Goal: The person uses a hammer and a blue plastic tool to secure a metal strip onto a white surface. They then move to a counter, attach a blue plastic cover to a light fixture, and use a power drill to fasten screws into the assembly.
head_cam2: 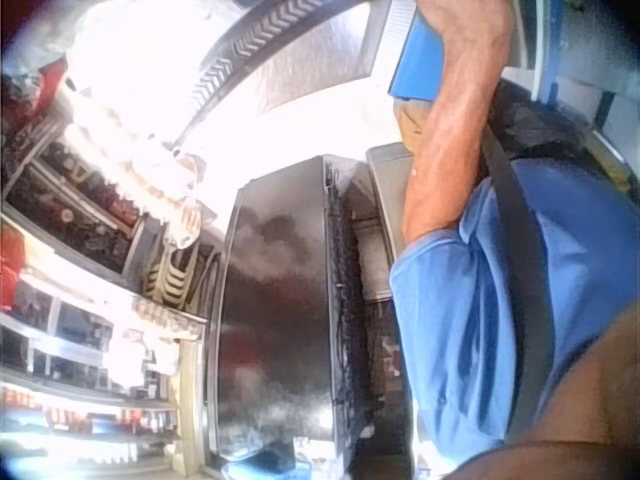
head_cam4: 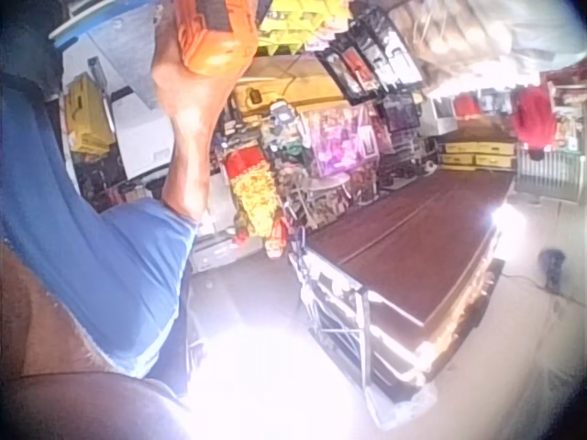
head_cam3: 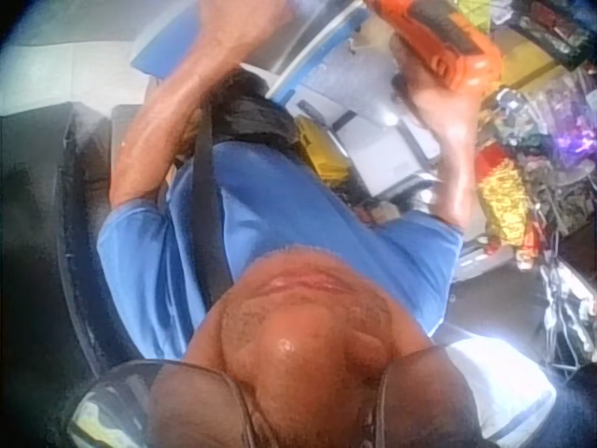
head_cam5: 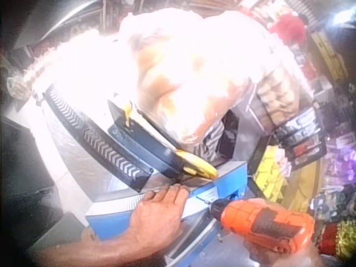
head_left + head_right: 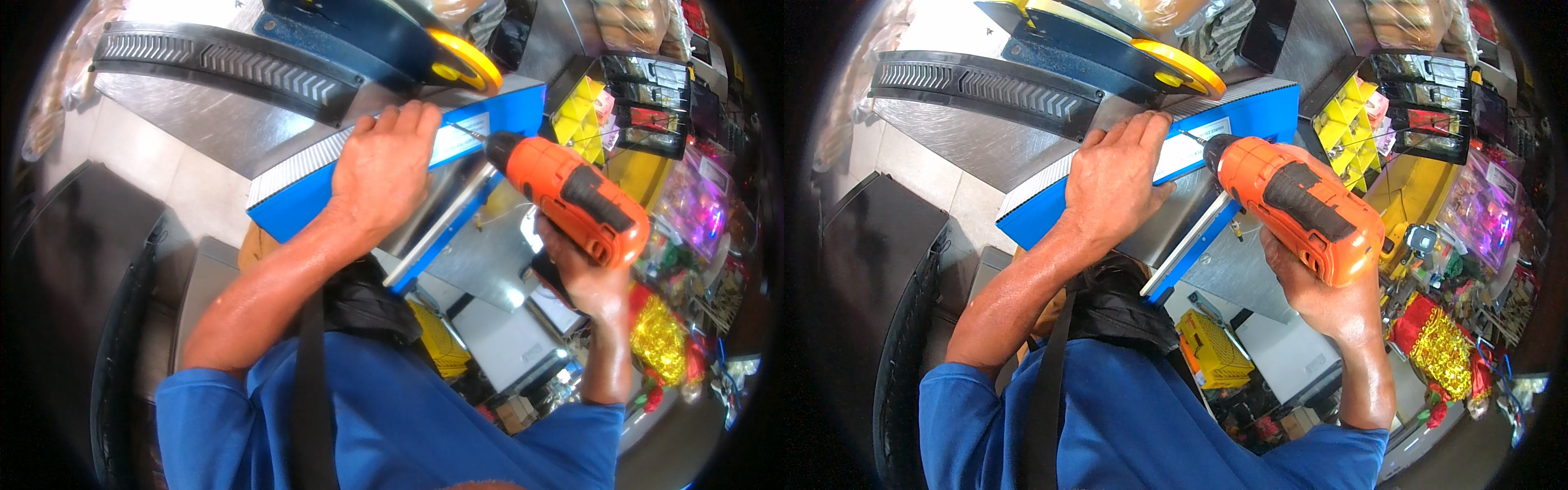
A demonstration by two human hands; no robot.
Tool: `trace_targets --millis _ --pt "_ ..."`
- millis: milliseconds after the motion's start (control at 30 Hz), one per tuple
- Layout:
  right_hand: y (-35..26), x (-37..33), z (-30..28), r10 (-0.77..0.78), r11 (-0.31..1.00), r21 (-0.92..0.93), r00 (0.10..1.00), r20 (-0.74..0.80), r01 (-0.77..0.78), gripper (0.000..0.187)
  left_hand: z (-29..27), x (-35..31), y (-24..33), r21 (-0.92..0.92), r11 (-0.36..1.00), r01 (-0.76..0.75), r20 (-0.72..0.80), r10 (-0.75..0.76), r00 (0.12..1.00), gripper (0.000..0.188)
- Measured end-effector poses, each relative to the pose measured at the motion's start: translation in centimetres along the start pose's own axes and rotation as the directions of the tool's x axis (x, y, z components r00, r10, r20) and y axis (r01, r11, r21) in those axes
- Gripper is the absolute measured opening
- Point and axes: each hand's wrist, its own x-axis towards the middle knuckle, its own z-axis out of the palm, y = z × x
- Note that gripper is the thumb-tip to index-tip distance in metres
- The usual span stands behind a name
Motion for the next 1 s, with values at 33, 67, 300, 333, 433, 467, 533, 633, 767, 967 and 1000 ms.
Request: trace_targets --millis 33,67,300,333,433,467,533,633,767,967,1000 --pt "-0.05 0.0 -0.01 0.015 1.0 -0.001 1.0 0.001 -0.015 0.018 0.02 0.0 -0.01 0.003 1.0 -0.001 -0.002 0.001 1.0 0.068" --pt "-0.08 -0.03 -0.04 0.03 1.0 -0.001 1.0 0.001 -0.03 0.018 0.03 0.01 -0.02 0.005 1.0 -0.003 -0.003 0.003 1.0 0.068" --pt "-0.3 0.02 -0.21 0.096 0.995 0.008 0.995 0.03 -0.096 0.05 -0.12 -0.04 -0.02 -0.007 1.0 0.001 0.007 -0.001 1.0 0.069" --pt "-0.21 0.0 -0.24 0.092 0.996 0.0 0.995 0.034 -0.092 0.05 -0.13 -0.03 -0.04 -0.007 1.0 0.001 0.011 -0.001 1.0 0.069" --pt "-0.5 0.05 -0.18 0.118 0.992 0.034 0.992 0.036 -0.119 0.049 0.03 0.03 -0.1 0.009 1.0 -0.001 0.016 0.001 1.0 0.069" --pt "-0.53 0.07 -0.19 0.108 0.994 0.027 0.993 0.038 -0.109 0.048 0.11 0.04 -0.12 0.017 1.0 -0.002 0.016 0.002 1.0 0.07" --pt "-0.53 0.04 -0.32 0.09 0.996 0.014 0.995 0.041 -0.091 0.047 0.19 0.01 -0.07 0.02 1.0 0.0 0.009 0.0 1.0 0.07" --pt "-0.3 0.06 -0.44 0.071 0.997 0.011 0.996 0.046 -0.071 0.046 0.14 -0.01 -0.07 0.015 1.0 -0.003 0.003 0.003 1.0 0.069" --pt "-0.66 0.37 -0.58 0.107 0.994 0.002 0.994 0.038 -0.107 0.044 0.11 -0.07 -0.09 0.026 1.0 -0.006 0.008 0.006 1.0 0.071" --pt "-0.22 0.28 -0.8 0.107 0.994 -0.024 0.994 0.038 -0.106 0.04 -0.08 -0.25 -0.12 0.072 0.994 -0.076 -0.033 0.079 0.996 0.071" --pt "-0.21 0.27 -0.88 0.116 0.993 -0.017 0.992 0.05 -0.115 0.039 -0.13 -0.28 -0.08 0.026 0.996 -0.083 -0.068 0.084 0.994 0.069"
